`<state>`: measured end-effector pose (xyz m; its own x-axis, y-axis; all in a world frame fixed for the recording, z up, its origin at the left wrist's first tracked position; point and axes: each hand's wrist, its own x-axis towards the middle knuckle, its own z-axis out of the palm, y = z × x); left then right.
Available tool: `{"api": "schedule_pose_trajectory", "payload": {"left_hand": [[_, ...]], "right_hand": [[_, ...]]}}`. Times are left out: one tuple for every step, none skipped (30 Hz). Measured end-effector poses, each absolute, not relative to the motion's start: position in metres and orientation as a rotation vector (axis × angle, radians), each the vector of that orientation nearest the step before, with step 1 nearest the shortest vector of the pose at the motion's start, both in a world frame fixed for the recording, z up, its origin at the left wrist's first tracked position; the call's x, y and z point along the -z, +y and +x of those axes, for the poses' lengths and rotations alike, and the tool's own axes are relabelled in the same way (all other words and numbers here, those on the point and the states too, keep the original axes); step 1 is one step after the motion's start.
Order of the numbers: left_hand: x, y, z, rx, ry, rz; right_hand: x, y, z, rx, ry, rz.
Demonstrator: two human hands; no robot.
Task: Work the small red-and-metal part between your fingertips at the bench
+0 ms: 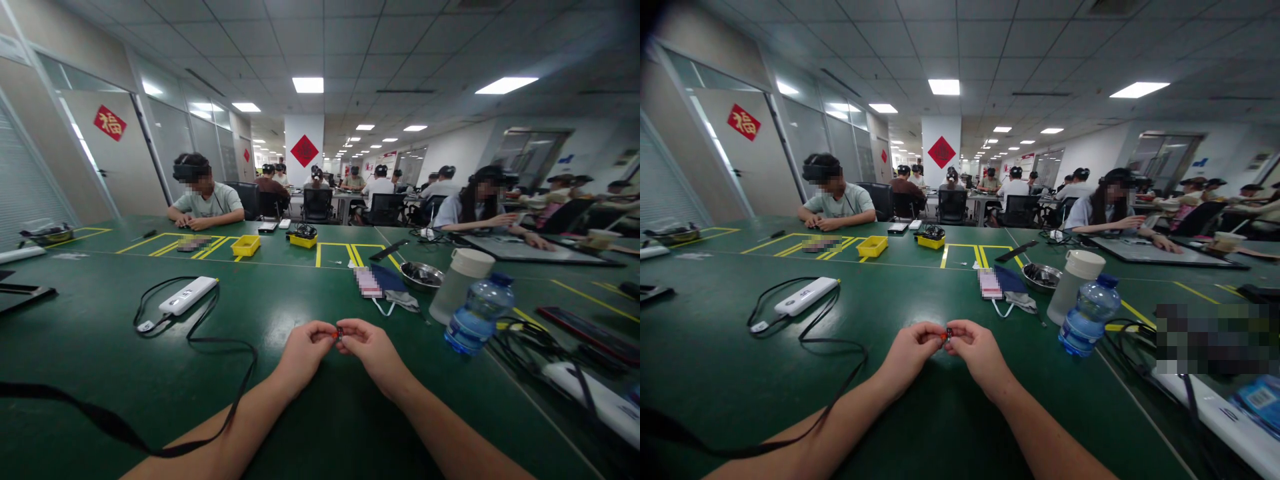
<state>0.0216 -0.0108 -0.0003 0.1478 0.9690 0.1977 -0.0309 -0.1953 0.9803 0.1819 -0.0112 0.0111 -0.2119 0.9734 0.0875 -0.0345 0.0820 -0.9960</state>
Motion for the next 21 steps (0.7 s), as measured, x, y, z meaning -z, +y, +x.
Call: {"api": "schedule_pose_trajectory", "payload": {"left_hand": [[0.0002, -0.0108, 0.0217, -1.246, 0.994, 1.407], [0.0002, -0.0108, 0.0218, -1.249, 1.005, 1.406], [0.0003, -0.0108, 0.0217, -1.252, 1.013, 1.404], [0.0005, -0.0109, 0.0217, -1.253, 1.016, 1.404], [0.0007, -0.011, 0.0216, -1.254, 1.014, 1.405], [0.0009, -0.0113, 0.0216, -1.252, 1.009, 1.406], [0.001, -0.0115, 0.0216, -1.251, 1.003, 1.407], [0.0011, -0.0119, 0.0216, -1.246, 1.0, 1.407], [0.0012, -0.0122, 0.0217, -1.243, 1.0, 1.406], [0.0013, -0.0124, 0.0217, -1.24, 1.003, 1.405], [0.0015, -0.0125, 0.0218, -1.241, 1.003, 1.405], [0.0018, -0.0125, 0.0218, -1.245, 1.001, 1.406], [0.0022, -0.0124, 0.0218, -1.25, 0.995, 1.407], [0.0026, -0.0123, 0.0217, -1.255, 0.988, 1.409], [0.0029, -0.0121, 0.0216, -1.258, 0.981, 1.408], [0.0031, -0.012, 0.0216, -1.257, 0.975, 1.404], [0.0032, -0.0119, 0.0215, -1.253, 0.969, 1.399], [0.0031, -0.0119, 0.0215, -1.248, 0.964, 1.393], [0.0031, -0.0119, 0.0216, -1.242, 0.957, 1.388], [0.0031, -0.0119, 0.0217, -1.237, 0.948, 1.381], [0.0034, -0.0118, 0.0219, -1.231, 0.94, 1.375]], "right_hand": [[-0.0115, -0.0115, 0.182, -1.319, -1.387, -1.018], [-0.0122, -0.0119, 0.182, -1.323, -1.391, -1.021], [-0.013, -0.0125, 0.1819, -1.326, -1.397, -1.028], [-0.0138, -0.013, 0.1818, -1.325, -1.403, -1.036], [-0.0146, -0.0135, 0.1816, -1.324, -1.41, -1.041], [-0.0152, -0.0139, 0.1814, -1.323, -1.416, -1.043], [-0.0156, -0.0141, 0.1811, -1.324, -1.418, -1.041], [-0.0159, -0.0142, 0.1808, -1.325, -1.412, -1.036], [-0.0161, -0.0143, 0.1805, -1.33, -1.399, -1.031], [-0.0163, -0.0144, 0.1801, -1.338, -1.382, -1.029], [-0.0166, -0.0145, 0.1799, -1.347, -1.366, -1.029], [-0.0169, -0.0147, 0.1797, -1.354, -1.353, -1.034], [-0.0172, -0.015, 0.1797, -1.361, -1.346, -1.042], [-0.0174, -0.0153, 0.1798, -1.367, -1.344, -1.05], [-0.0176, -0.0155, 0.1801, -1.369, -1.349, -1.051], [-0.0175, -0.0157, 0.1804, -1.37, -1.357, -1.051], [-0.0172, -0.0157, 0.1807, -1.369, -1.365, -1.047], [-0.0167, -0.0155, 0.181, -1.366, -1.373, -1.042], [-0.0161, -0.0151, 0.1813, -1.363, -1.379, -1.037], [-0.0154, -0.0147, 0.1814, -1.359, -1.381, -1.037], [-0.0148, -0.0141, 0.1813, -1.357, -1.379, -1.042]]}}
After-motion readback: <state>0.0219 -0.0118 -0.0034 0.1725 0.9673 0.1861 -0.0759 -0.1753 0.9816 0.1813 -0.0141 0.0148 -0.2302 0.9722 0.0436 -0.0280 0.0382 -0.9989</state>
